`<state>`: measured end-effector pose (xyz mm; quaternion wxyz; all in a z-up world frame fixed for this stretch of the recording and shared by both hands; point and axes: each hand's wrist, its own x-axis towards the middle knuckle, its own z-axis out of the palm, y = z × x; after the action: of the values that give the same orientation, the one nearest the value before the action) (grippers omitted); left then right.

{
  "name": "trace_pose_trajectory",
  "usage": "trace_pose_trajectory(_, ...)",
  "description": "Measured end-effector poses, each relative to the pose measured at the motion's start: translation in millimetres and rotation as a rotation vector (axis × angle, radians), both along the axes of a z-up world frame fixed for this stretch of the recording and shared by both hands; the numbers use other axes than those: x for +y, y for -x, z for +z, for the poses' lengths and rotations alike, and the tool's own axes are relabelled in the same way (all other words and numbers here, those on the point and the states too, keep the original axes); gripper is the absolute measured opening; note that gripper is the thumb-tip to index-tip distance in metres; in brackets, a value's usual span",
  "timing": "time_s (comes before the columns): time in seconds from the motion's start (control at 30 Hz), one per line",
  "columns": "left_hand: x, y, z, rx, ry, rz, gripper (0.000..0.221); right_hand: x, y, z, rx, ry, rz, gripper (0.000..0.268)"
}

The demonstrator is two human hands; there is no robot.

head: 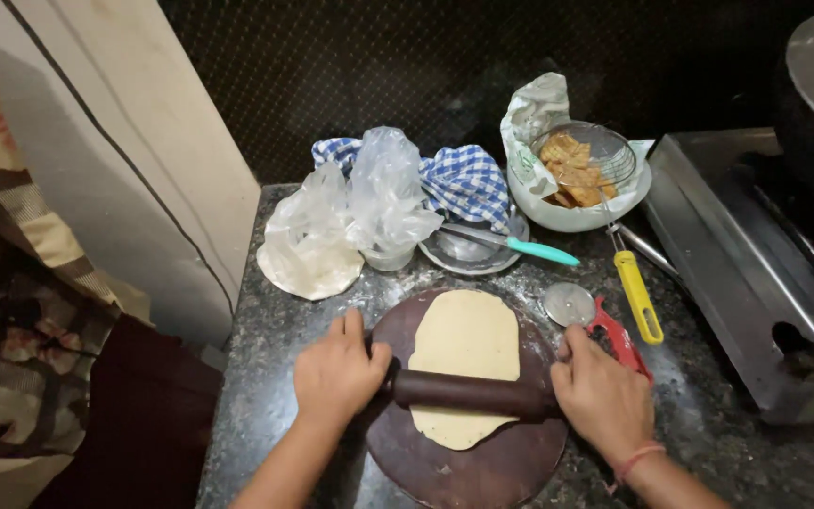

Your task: The recorder rolls out dough with a pin and fries small pieces of it in a pan of oil.

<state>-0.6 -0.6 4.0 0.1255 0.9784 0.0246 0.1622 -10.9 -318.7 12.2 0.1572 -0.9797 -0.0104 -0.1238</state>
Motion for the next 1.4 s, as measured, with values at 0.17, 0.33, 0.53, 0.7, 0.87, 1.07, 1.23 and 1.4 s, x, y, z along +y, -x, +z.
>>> trace_pose_trajectory(0.17,3,53,-7,0.053,0.03,-0.034,0.038,-12,46,-45,0.022,0.064,-0.031,0.029)
trace_pose_trajectory(0.33,0,30,5,0.233,0.047,0.041,0.045,-8,12,-26,0.044,0.071,0.007,0.022)
trace_pose_trajectory(0.53,4,-35,10,0.19,0.101,-0.003,0.051,-9,-52,-21,0.012,0.037,0.008,0.02)
trace_pose_trajectory(0.7,1,-20,10,0.093,0.099,-0.022,0.048,0,-26,-9,0.009,0.018,-0.014,0.017)
trace_pose_trajectory(0.87,-3,36,12,0.097,0.03,-0.026,0.043,-1,23,-13,0.036,0.085,0.013,0.015)
trace_pose_trajectory(1.07,-2,69,-1,-0.116,-0.024,-0.089,0.037,-1,44,-14,0.074,0.074,-0.001,0.019)
trace_pose_trajectory(1.23,5,76,-15,0.006,-0.068,-0.097,0.039,-3,42,-3,0.255,0.056,-0.001,0.021)
trace_pose_trajectory(1.4,-1,81,-11,0.077,-0.052,-0.11,0.049,0,-14,-12,0.291,-0.21,0.113,0.026)
